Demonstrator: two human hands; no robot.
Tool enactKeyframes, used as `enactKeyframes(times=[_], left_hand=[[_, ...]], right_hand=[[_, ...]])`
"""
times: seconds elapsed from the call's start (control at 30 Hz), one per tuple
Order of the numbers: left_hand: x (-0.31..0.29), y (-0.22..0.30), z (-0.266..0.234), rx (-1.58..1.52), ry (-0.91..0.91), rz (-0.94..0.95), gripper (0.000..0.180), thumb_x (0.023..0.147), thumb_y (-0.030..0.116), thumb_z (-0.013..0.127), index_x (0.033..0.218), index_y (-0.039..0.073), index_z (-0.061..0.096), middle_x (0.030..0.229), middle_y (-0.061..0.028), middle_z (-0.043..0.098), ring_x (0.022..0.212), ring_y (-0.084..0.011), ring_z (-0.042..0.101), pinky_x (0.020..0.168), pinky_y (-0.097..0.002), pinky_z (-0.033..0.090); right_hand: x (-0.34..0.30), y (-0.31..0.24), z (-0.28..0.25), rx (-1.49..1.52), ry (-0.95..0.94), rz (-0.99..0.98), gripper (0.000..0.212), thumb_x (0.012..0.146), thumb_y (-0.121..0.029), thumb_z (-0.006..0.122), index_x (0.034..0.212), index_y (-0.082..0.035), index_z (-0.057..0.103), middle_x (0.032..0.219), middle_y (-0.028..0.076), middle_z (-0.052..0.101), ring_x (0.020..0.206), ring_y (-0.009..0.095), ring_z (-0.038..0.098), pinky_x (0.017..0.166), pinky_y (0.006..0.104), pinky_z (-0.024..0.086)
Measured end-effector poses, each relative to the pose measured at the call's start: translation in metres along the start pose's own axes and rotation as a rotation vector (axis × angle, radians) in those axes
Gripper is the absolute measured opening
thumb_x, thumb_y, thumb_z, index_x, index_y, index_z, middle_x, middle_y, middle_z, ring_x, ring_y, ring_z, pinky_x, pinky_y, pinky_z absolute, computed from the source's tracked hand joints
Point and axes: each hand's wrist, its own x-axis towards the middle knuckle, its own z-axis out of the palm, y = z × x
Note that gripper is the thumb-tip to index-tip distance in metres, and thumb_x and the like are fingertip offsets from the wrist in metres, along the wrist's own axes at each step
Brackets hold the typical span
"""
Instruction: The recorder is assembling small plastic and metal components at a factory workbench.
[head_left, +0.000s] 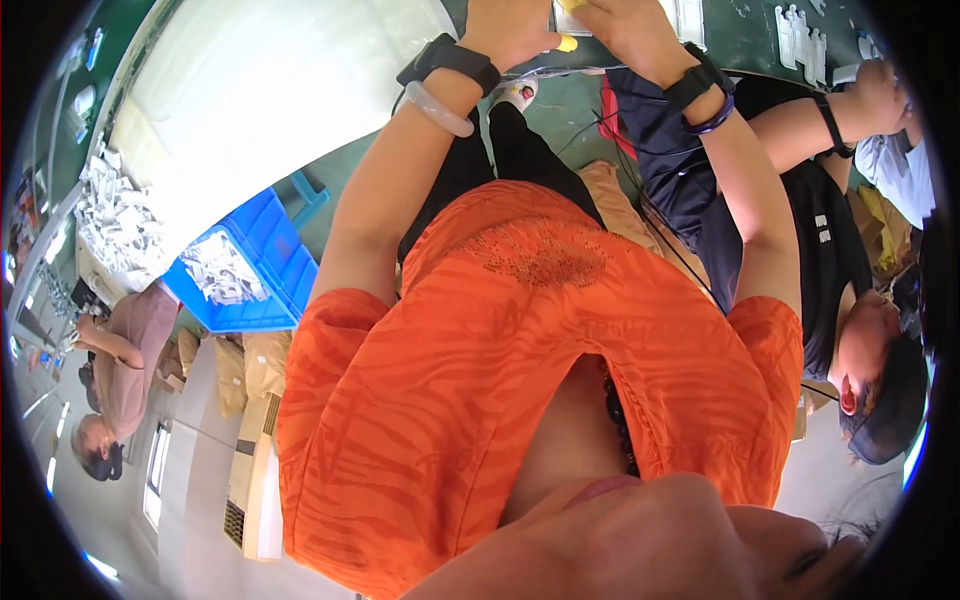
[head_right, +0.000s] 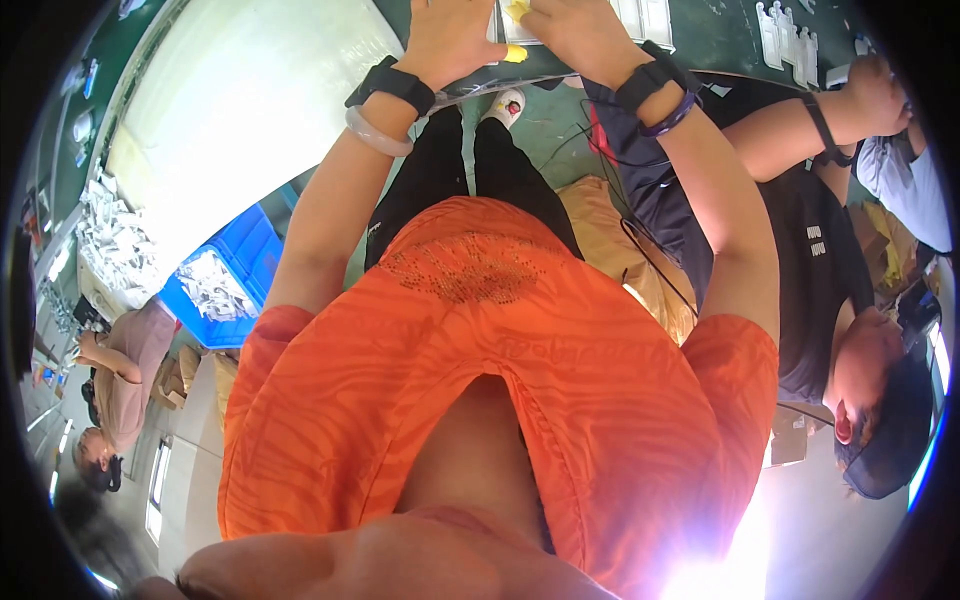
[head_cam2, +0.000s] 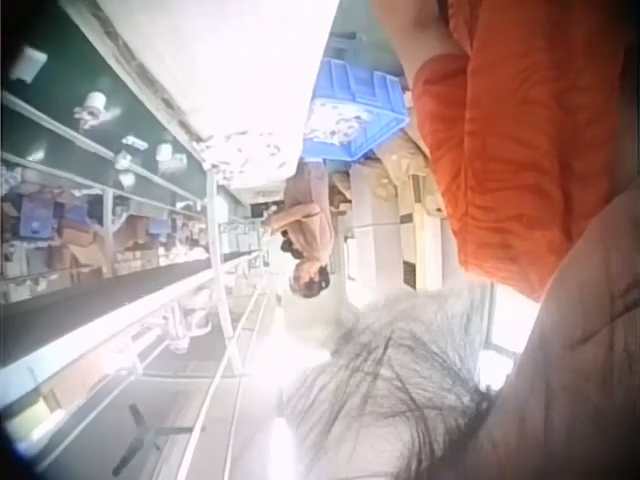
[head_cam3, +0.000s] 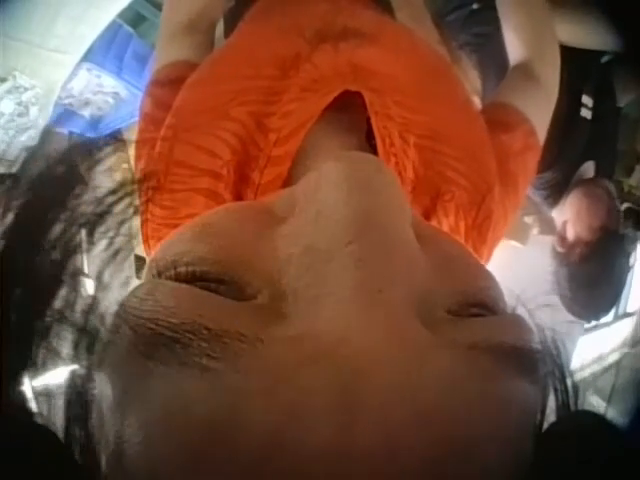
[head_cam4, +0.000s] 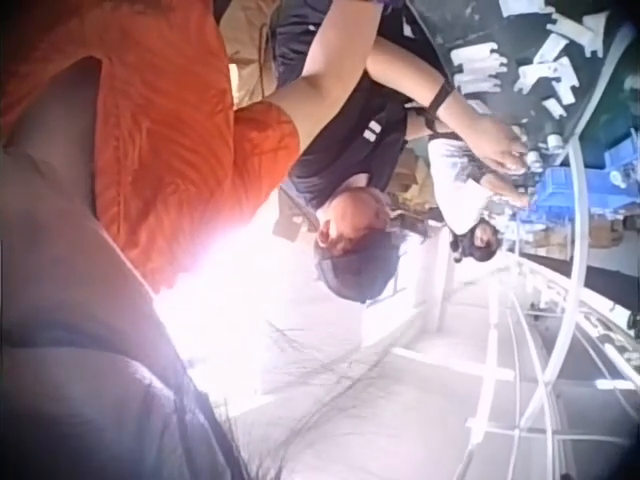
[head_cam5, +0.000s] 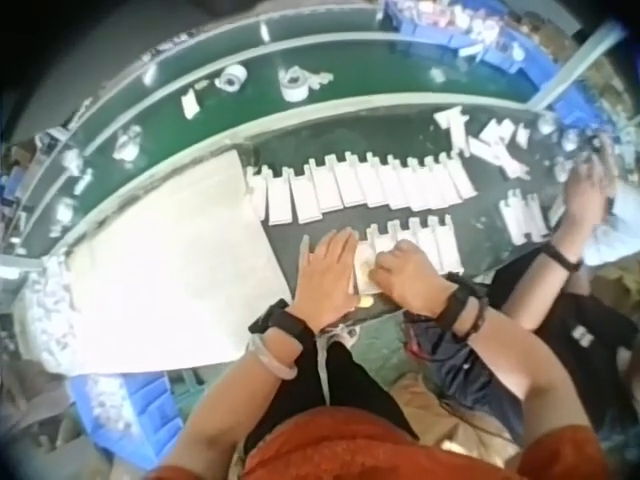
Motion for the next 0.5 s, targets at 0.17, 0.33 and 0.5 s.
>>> enactKeyframes(times=[0.17, 0.33, 0.5], left_hand=[[-0.005, -0.008, 0.004, 0.012, -0.037, -0.025, 0.086, 0.063, 0.033, 0.081, 0.137, 0.006, 0.045, 0.140, -0.0096, 0.044, 0.134, -0.0293, 0.039, 0.111, -0.0604, 0.025], [-0.007, -0.013, 0.015, 0.026, -0.020, -0.011, 0.082, 0.064, 0.032, 0.081, 0.136, 0.008, 0.048, 0.140, -0.0079, 0.045, 0.133, -0.0283, 0.039, 0.110, -0.0609, 0.025], [-0.007, -0.011, 0.011, 0.075, -0.014, -0.005, 0.085, 0.062, 0.035, 0.082, 0.135, 0.008, 0.048, 0.139, -0.0072, 0.046, 0.133, -0.0276, 0.040, 0.109, -0.0619, 0.027]], right_hand=[[0.016, -0.008, -0.019, -0.178, -0.343, -0.016, 0.009, 0.075, -0.021, 0.056, 0.071, -0.014, 0.058, 0.074, 0.003, 0.053, 0.069, 0.021, 0.055, 0.071, 0.0367, 0.042], [0.019, -0.005, -0.014, -0.247, -0.405, 0.011, 0.010, 0.074, -0.021, 0.058, 0.069, -0.013, 0.059, 0.072, 0.005, 0.053, 0.067, 0.022, 0.056, 0.068, 0.0381, 0.042], [0.020, 0.009, -0.020, -0.246, -0.356, 0.112, 0.010, 0.071, -0.020, 0.062, 0.067, -0.012, 0.058, 0.069, 0.007, 0.053, 0.064, 0.026, 0.056, 0.063, 0.0410, 0.042]])
